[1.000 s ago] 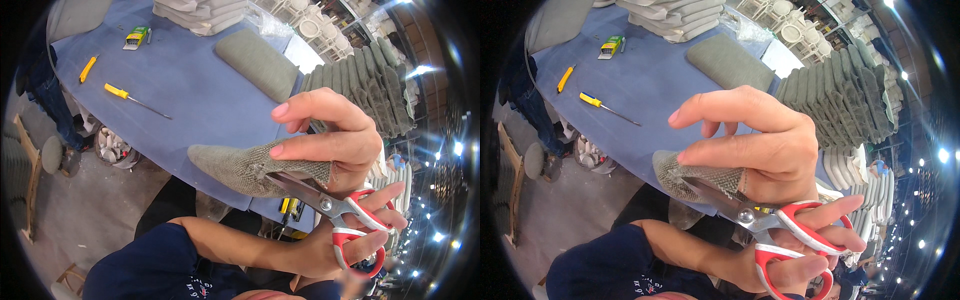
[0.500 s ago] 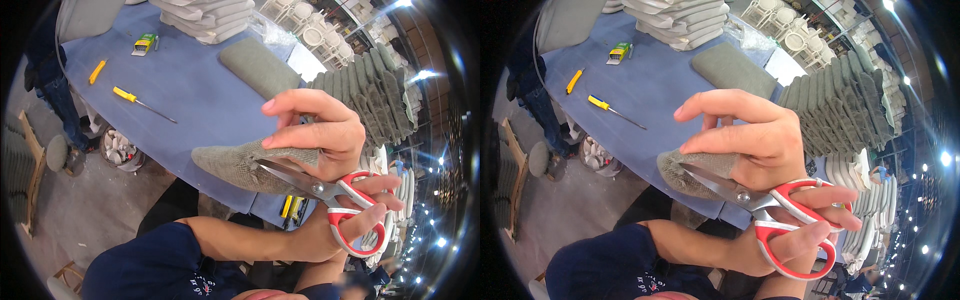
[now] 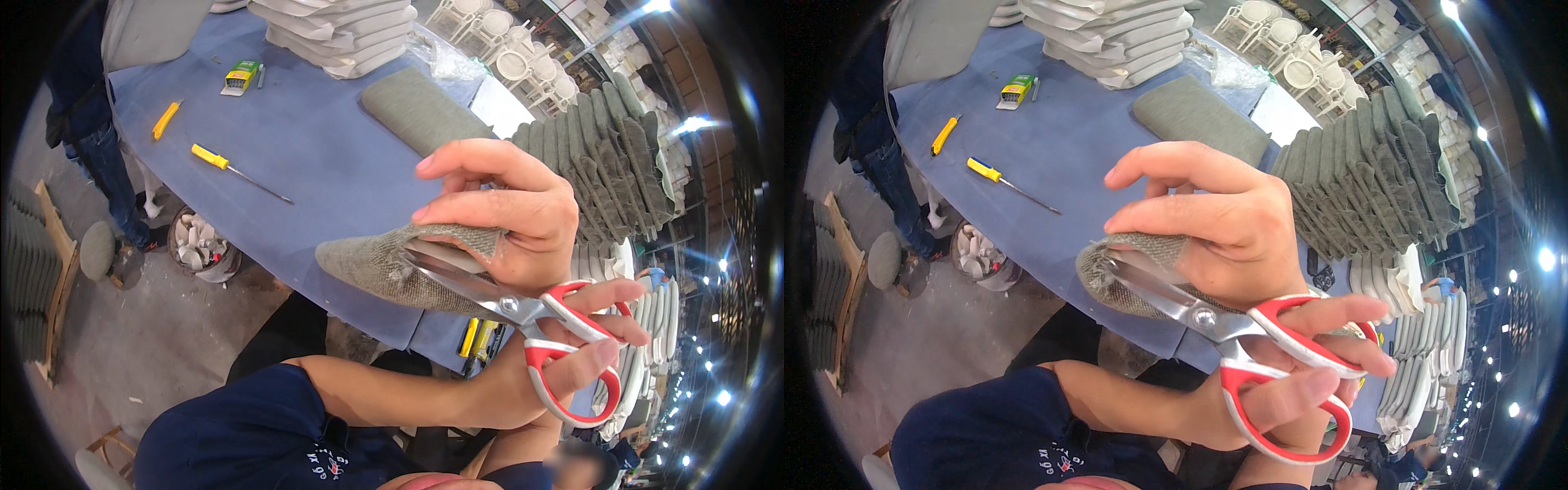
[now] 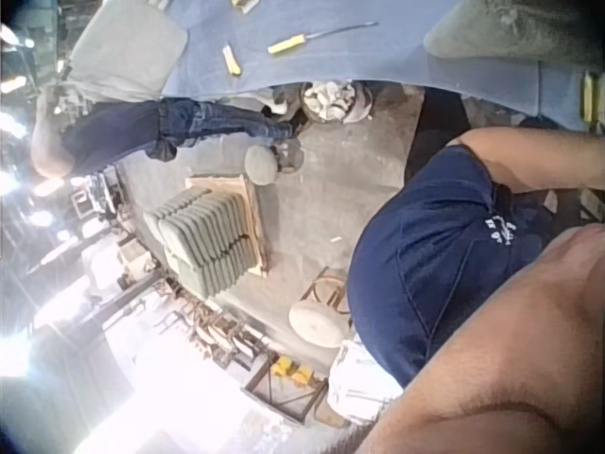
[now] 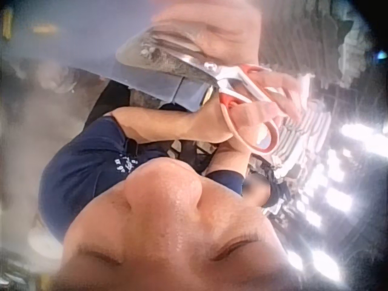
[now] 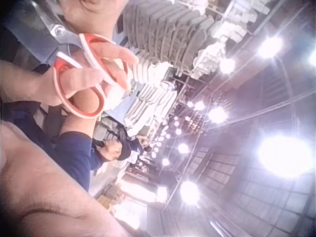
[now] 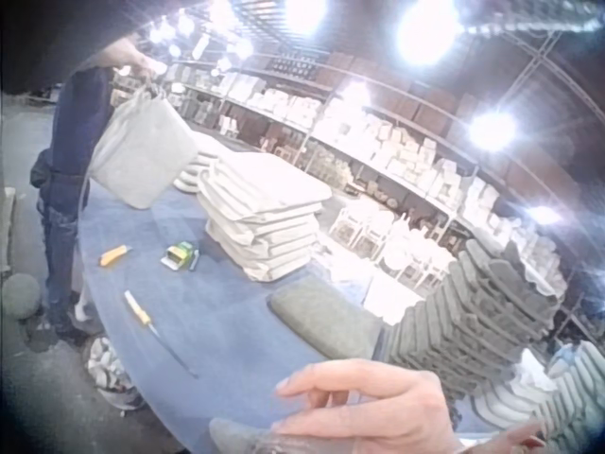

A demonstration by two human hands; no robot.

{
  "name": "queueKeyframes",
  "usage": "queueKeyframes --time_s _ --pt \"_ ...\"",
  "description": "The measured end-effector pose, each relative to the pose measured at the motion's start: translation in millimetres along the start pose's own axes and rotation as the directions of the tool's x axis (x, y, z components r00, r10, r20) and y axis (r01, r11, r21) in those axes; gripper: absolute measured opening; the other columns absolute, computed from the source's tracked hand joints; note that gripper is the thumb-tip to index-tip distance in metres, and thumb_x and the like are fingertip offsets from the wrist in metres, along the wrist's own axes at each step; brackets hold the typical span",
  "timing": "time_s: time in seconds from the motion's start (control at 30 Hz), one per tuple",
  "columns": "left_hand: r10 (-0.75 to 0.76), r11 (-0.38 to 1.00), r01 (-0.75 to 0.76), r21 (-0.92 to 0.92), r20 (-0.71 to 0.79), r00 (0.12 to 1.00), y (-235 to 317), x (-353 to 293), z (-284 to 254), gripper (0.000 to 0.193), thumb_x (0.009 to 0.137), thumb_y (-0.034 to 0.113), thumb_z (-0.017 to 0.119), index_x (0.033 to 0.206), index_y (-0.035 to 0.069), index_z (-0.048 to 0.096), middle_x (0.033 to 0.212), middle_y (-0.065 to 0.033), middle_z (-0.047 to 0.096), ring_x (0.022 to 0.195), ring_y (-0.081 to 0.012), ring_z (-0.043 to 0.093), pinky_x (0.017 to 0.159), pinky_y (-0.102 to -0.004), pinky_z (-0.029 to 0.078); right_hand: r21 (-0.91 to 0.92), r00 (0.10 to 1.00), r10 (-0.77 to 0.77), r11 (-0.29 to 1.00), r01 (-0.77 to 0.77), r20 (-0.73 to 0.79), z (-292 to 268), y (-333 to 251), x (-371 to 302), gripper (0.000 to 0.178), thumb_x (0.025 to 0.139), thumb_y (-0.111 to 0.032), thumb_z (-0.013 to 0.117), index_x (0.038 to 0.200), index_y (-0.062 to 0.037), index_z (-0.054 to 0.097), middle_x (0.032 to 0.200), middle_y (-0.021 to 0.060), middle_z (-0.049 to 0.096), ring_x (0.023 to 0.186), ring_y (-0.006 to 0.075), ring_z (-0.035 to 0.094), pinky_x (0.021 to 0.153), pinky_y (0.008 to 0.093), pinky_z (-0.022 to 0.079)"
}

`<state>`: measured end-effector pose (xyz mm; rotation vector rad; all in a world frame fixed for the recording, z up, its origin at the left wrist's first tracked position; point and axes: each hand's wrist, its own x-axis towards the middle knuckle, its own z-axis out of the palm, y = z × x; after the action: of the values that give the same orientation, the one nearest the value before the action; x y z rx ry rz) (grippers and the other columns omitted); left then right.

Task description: The person trims excess fabric from a cushion cover using scissors, then uses a screwdriver to create indentations on the cushion surface. The person handles the cushion and tools throughout the process.

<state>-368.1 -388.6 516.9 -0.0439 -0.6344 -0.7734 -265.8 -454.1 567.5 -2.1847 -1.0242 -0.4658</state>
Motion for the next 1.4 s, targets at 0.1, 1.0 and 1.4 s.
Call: queueKeyframes --time_s 0.1,1.0,1.4 --pt "0.017 0.999 -0.017 -0.030 0.003 1.000 0 1 -2 0.066 0.106 0.022 0.063 0.167 0.008 0.040 0.130 -0.0078 0.074 0.106 -0.0146 0.060 0.097 -0.0336 0.051 -0.014 1.000 -0.029 0.999 0.029 -0.008 -3 0 -2 0.040 0.064 0.013 0.070 0.097 -0.0042 0.086 0.115 0.0126 0.077 0.078 0.0164 0.067 0.067 0.0283 0.053" --pt "0.077 0.991 -0.065 0.113 -0.105 0.992 4 -6 9 0.065 0.109 0.025 0.060 0.166 0.003 0.038 0.133 -0.0097 0.073 0.114 -0.0156 0.061 0.101 -0.0354 0.048 0.018 0.999 -0.046 0.999 0.047 -0.018 4 0 -4 0.048 0.061 0.017 0.065 0.098 -0.0039 0.086 0.116 0.0143 0.077 0.077 0.0167 0.066 0.067 0.0285 0.053" --pt "0.055 0.998 -0.056 0.001 -0.206 0.977 9 -9 20 0.066 0.109 0.027 0.063 0.166 0.004 0.041 0.131 -0.0129 0.074 0.111 -0.0142 0.065 0.098 -0.0306 0.050 0.060 0.997 -0.067 0.996 0.064 0.037 3 -1 -4 0.044 0.064 0.014 0.067 0.100 -0.0039 0.086 0.120 0.0156 0.076 0.078 0.0174 0.068 0.069 0.0284 0.055"
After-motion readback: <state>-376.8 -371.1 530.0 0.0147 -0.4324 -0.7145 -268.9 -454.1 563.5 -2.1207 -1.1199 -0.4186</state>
